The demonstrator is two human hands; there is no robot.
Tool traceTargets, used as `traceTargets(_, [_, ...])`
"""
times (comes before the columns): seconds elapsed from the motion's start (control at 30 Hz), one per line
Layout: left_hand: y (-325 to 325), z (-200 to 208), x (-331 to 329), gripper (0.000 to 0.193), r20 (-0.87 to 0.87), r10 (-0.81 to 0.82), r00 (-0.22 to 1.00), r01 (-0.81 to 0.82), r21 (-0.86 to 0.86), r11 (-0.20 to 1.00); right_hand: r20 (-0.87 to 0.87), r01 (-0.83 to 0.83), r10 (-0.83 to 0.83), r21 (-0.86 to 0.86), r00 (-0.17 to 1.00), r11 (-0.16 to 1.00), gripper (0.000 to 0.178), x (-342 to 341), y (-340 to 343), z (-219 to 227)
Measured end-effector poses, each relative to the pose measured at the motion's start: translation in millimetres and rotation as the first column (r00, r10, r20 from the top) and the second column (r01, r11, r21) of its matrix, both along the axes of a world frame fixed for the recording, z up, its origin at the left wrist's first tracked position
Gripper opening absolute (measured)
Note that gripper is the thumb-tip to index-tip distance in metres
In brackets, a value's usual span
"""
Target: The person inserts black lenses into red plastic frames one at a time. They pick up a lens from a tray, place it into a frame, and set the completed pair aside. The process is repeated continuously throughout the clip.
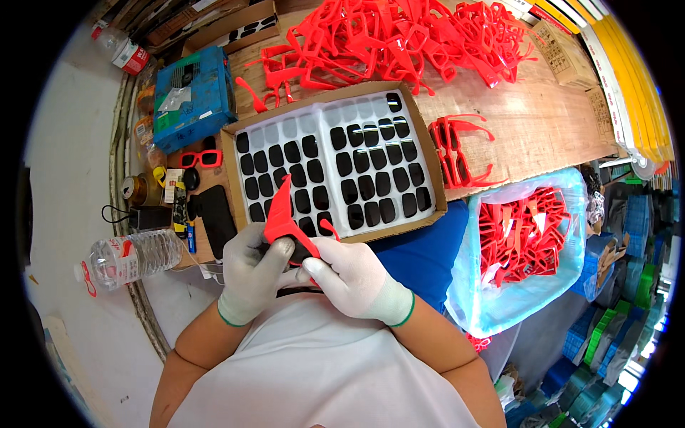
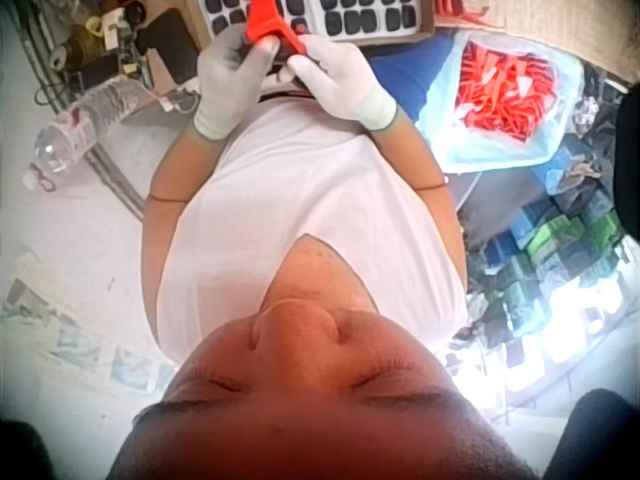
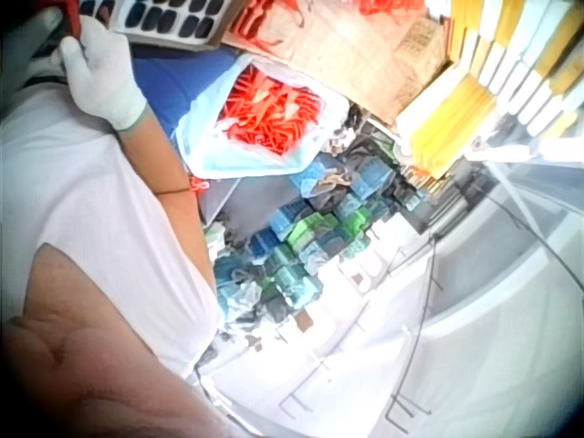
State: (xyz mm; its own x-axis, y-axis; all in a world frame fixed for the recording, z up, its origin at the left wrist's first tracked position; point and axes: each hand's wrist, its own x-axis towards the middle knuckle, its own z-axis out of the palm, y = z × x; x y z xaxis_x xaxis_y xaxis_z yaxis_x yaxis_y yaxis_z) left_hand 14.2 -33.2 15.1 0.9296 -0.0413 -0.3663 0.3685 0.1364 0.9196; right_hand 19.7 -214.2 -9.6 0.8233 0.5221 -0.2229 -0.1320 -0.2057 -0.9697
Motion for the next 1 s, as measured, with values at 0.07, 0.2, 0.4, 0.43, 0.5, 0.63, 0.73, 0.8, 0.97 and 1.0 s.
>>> traceTargets(0.07, [3, -4, -4, 0.013, -0.026, 0.005, 1.0, -0.007, -0.066, 0.998, 0.004, -0.025, 0.024, 0.019, 1.0, 1.0, 0.017, 1, -1, 1])
traceTargets(0.2, [22, -7, -5, 0.016, 0.065, -0.169, 0.983, 0.176, -0.118, 0.977, 0.021, -0.05, 0.048, 0.106, 0.999, 0.993, 0.017, 3, -1, 6])
traceTargets(0.4, [26, 7, 1, 0.019, 0.08, -0.212, 0.974, 0.226, -0.286, 0.931, 0.05, -0.133, 0.128, 0.141, 0.991, 0.981, 0.015, 5, -5, 10])
traceTargets(0.43, [25, 7, 0, 0.019, 0.087, -0.2, 0.976, 0.217, -0.289, 0.932, 0.051, -0.128, 0.121, 0.154, 0.991, 0.98, 0.015, 5, -5, 9])
traceTargets(0.5, [23, 6, 0, 0.018, 0.1, -0.177, 0.979, 0.199, -0.298, 0.934, 0.053, -0.115, 0.107, 0.179, 0.993, 0.977, 0.015, 5, -3, 6])
traceTargets(0.63, [26, 21, 4, 0.019, 0.125, -0.252, 0.96, 0.271, -0.182, 0.945, 0.103, -0.041, 0.025, 0.16, 0.994, 0.986, 0.014, -3, 1, 8])
traceTargets(0.73, [26, 22, 2, 0.02, 0.179, -0.262, 0.948, 0.287, -0.137, 0.948, 0.203, -0.004, -0.028, 0.152, 0.979, 0.988, 0.013, -12, 6, 4])
traceTargets(0.8, [33, 19, 3, 0.02, 0.231, -0.299, 0.926, 0.319, -0.052, 0.946, 0.264, 0.019, -0.065, 0.172, 0.962, 0.985, 0.012, -12, 11, -1])
traceTargets(0.97, [32, 12, 0, 0.021, 0.148, -0.248, 0.958, 0.274, -0.199, 0.941, 0.162, -0.021, -0.007, 0.17, 0.987, 0.985, 0.009, -2, 7, 0])
traceTargets(1.0, [32, 12, 0, 0.022, 0.148, -0.248, 0.958, 0.27, -0.161, 0.949, 0.114, -0.006, -0.015, 0.184, 0.993, 0.983, 0.009, -2, 5, 1])
